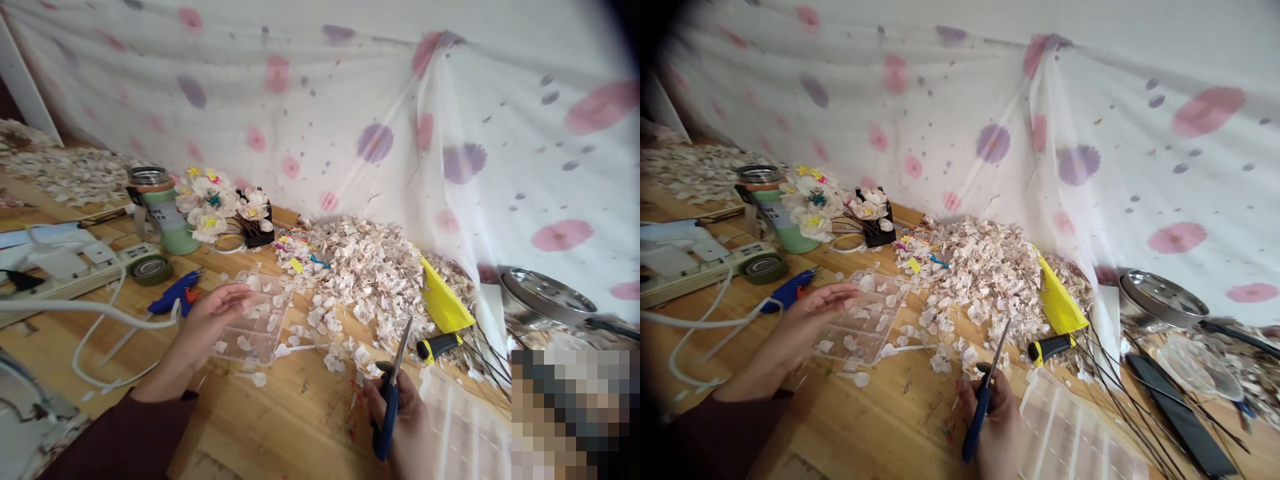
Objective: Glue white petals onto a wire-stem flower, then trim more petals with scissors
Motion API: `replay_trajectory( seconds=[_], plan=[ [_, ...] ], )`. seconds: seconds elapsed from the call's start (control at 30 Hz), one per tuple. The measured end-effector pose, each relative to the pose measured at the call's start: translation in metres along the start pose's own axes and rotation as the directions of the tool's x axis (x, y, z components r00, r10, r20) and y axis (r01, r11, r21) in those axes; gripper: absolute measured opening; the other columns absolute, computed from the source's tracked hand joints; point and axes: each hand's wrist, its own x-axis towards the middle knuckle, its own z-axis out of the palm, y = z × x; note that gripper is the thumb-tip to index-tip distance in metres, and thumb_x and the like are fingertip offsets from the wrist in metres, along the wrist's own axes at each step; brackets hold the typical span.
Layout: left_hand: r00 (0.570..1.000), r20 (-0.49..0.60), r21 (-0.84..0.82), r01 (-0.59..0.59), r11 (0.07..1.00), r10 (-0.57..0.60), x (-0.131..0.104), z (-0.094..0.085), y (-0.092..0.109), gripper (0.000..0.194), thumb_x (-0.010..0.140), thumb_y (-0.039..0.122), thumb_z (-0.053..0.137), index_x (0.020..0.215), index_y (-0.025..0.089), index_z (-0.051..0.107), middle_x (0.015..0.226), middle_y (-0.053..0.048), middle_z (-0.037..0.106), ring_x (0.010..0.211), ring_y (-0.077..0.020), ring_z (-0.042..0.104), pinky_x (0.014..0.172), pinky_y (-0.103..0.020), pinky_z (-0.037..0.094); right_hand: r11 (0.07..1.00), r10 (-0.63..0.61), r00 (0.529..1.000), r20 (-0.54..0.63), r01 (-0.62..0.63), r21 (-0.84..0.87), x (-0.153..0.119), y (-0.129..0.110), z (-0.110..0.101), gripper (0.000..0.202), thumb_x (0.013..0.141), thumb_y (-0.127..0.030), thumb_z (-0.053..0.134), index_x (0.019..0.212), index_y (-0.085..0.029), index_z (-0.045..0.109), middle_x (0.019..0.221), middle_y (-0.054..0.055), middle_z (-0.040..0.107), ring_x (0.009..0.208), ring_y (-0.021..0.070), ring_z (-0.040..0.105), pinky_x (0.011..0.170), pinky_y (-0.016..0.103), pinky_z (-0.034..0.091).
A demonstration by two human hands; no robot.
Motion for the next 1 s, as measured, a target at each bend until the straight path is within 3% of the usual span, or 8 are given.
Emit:
replay_trajectory(
  seconds=[0.13,0.23,0.33,0.43,0.6,0.77,0.9,1.0],
  plan=[
    [0.977,-0.196,0.049,-0.078,0.996,0.086,-0.002,-0.004,0.002,0.036,0.068,0.046,0.075,0.092,0.021,0.069,0.102,-0.005,0.072,0.103,-0.0269,0.062,0.087,-0.034,0.047,1.0,-0.018,1.0,0.006,0.018,-0.008,0.002,0.0,0.002,0.047,0.064,-0.053,0.078,0.091,-0.018,0.06,0.055,-0.002,0.06,0.04,0.0115,0.046,0.036,0.021,0.032],
    [0.957,-0.238,0.112,-0.141,0.984,0.164,-0.01,0.003,0.0,0.027,0.073,0.045,0.071,0.087,0.022,0.067,0.094,-0.003,0.072,0.098,-0.0259,0.063,0.089,-0.034,0.046,1.0,-0.02,1.0,-0.006,0.02,-0.011,0.003,-0.002,0.001,0.047,0.065,-0.051,0.078,0.092,-0.018,0.059,0.057,-0.001,0.063,0.041,0.0115,0.049,0.037,0.02,0.033],
    [0.974,-0.129,0.155,-0.166,0.974,0.187,-0.027,0.014,-0.004,0.021,0.076,0.042,0.069,0.084,0.023,0.066,0.09,-0.004,0.07,0.092,-0.0257,0.062,0.086,-0.034,0.046,1.0,-0.025,1.0,-0.014,0.025,-0.018,0.002,-0.004,-0.001,0.046,0.066,-0.046,0.078,0.096,-0.017,0.057,0.062,0.0,0.066,0.045,0.0119,0.051,0.038,0.02,0.034],
    [0.984,0.097,0.186,-0.168,0.968,0.152,-0.055,0.032,-0.013,0.015,0.075,0.038,0.07,0.078,0.024,0.069,0.086,-0.004,0.07,0.086,-0.0252,0.062,0.082,-0.034,0.047,0.999,-0.039,0.999,0.002,0.039,-0.025,-0.001,-0.006,-0.002,0.044,0.068,-0.04,0.078,0.1,-0.018,0.057,0.069,0.002,0.069,0.05,0.0126,0.055,0.042,0.021,0.038],
    [0.855,0.513,0.188,-0.195,0.963,0.073,-0.106,0.069,-0.027,0.015,0.081,0.034,0.063,0.069,0.024,0.066,0.071,-0.003,0.066,0.071,-0.022,0.061,0.068,-0.032,0.048,0.986,-0.023,0.995,0.101,0.006,0.167,-0.011,-0.016,0.003,0.044,0.063,-0.034,0.083,0.094,-0.022,0.055,0.06,-0.005,0.061,0.045,0.0104,0.05,0.042,0.02,0.039],
    [0.794,0.573,0.204,-0.376,0.904,0.202,-0.12,0.09,-0.034,0.009,0.079,0.03,0.069,0.086,0.031,0.074,0.078,-0.005,0.073,0.071,-0.0225,0.066,0.067,-0.032,0.051,0.926,0.022,0.91,0.413,-0.174,0.335,-0.025,-0.023,0.007,0.05,0.057,-0.043,0.087,0.09,-0.022,0.056,0.056,-0.008,0.053,0.041,0.0065,0.042,0.038,0.017,0.035],
    [0.658,0.655,0.15,-0.594,0.79,0.371,-0.118,0.082,-0.038,0.022,0.082,0.02,0.064,0.086,0.037,0.079,0.071,-0.005,0.075,0.063,-0.0218,0.067,0.06,-0.03,0.052,0.876,0.069,0.844,0.531,-0.306,0.373,-0.035,-0.022,0.01,0.052,0.062,-0.053,0.083,0.091,-0.022,0.053,0.052,-0.01,0.047,0.035,0.0039,0.037,0.034,0.015,0.032],
    [0.668,0.617,0.167,-0.628,0.76,0.417,-0.119,0.068,-0.049,0.033,0.078,0.018,0.068,0.099,0.042,0.076,0.081,-0.004,0.078,0.071,-0.0248,0.071,0.067,-0.032,0.055,0.851,0.079,0.827,0.557,-0.347,0.394,-0.038,-0.021,0.014,0.054,0.06,-0.056,0.082,0.089,-0.022,0.051,0.05,-0.011,0.047,0.034,0.0036,0.038,0.033,0.014,0.032]
  ],
)
